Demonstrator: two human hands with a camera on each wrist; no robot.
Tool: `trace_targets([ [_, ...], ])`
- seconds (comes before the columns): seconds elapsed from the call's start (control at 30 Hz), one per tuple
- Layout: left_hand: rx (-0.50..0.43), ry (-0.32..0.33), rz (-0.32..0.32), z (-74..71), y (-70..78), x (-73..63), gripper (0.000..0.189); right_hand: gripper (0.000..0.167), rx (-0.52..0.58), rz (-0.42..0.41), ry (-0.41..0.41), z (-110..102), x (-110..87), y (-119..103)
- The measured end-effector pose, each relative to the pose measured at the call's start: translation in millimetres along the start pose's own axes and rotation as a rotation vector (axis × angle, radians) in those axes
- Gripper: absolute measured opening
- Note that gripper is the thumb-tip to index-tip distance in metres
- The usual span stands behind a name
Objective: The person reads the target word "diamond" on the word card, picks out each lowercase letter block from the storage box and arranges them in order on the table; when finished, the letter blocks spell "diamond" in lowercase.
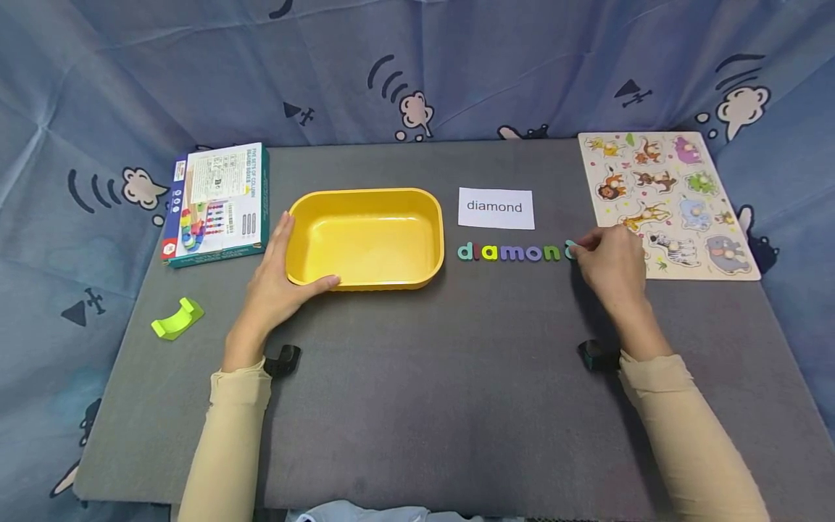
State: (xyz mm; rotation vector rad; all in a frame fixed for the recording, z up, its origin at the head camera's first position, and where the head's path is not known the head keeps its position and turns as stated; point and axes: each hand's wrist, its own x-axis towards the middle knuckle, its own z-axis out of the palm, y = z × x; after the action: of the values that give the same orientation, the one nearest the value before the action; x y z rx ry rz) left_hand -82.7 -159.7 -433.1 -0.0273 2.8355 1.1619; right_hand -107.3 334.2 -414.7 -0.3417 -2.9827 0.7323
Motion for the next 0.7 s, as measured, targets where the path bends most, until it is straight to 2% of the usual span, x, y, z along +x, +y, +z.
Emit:
trace_targets([
  [0.7,-0.002,0.002,0.001,-0.1,1.1,-1.0,0.126,0.023,-0.020,0.093,-0.104,2.4,-0.7,2.1],
])
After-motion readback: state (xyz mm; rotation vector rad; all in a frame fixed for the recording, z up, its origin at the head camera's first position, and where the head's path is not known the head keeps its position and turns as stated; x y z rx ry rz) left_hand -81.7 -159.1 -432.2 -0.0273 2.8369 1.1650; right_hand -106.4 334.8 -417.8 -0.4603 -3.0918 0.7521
